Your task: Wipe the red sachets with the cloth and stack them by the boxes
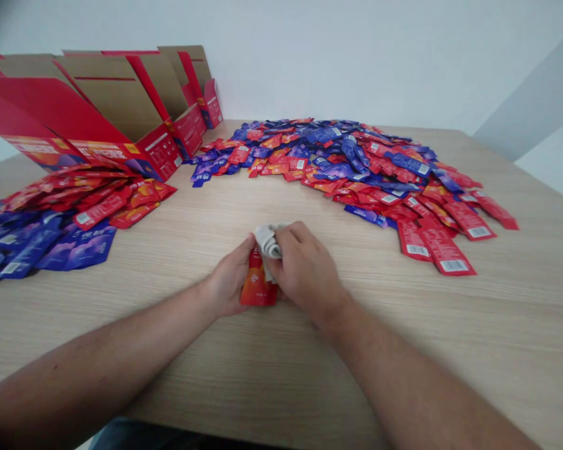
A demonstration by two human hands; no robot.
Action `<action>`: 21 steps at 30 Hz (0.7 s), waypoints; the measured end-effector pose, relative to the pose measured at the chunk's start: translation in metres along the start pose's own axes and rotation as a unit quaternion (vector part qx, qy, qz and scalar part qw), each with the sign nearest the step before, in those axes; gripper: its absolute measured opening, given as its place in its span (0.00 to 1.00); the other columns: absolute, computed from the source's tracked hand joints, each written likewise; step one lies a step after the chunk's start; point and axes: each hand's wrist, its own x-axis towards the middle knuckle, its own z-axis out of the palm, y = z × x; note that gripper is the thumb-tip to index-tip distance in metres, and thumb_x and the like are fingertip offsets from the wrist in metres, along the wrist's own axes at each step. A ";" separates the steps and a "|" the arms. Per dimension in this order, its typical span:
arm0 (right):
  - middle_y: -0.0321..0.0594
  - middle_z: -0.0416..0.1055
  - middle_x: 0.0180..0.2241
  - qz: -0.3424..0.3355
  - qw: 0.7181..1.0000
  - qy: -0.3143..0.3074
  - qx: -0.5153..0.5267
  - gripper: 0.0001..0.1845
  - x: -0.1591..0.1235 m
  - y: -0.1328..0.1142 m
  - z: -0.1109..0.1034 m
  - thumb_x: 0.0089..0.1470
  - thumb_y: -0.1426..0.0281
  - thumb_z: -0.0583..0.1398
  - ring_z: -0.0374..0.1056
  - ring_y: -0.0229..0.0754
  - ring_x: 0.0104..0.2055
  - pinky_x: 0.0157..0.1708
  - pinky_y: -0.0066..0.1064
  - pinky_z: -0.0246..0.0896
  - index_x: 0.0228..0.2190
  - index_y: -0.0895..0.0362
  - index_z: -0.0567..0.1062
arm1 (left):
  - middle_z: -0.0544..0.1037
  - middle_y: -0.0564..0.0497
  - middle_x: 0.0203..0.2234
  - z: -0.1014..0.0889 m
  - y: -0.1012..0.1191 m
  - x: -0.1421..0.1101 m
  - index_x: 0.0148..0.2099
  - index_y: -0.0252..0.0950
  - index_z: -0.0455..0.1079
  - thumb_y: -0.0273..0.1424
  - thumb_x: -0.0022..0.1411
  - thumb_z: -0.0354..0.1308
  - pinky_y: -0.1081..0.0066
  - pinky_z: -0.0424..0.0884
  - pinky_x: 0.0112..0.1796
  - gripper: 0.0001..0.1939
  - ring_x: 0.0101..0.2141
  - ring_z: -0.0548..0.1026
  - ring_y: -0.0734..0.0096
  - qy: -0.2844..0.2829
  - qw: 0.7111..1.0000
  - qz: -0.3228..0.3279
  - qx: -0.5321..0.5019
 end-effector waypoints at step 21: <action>0.46 0.72 0.39 0.055 0.998 0.021 0.004 0.06 0.006 0.019 0.004 0.59 0.68 0.59 0.69 0.49 0.42 0.44 0.39 0.66 0.39 0.56 0.73 | 0.75 0.49 0.30 0.006 0.020 0.000 0.53 0.39 0.69 0.50 0.71 0.41 0.67 0.72 0.32 0.26 0.28 0.73 0.67 0.103 0.985 0.121 0.061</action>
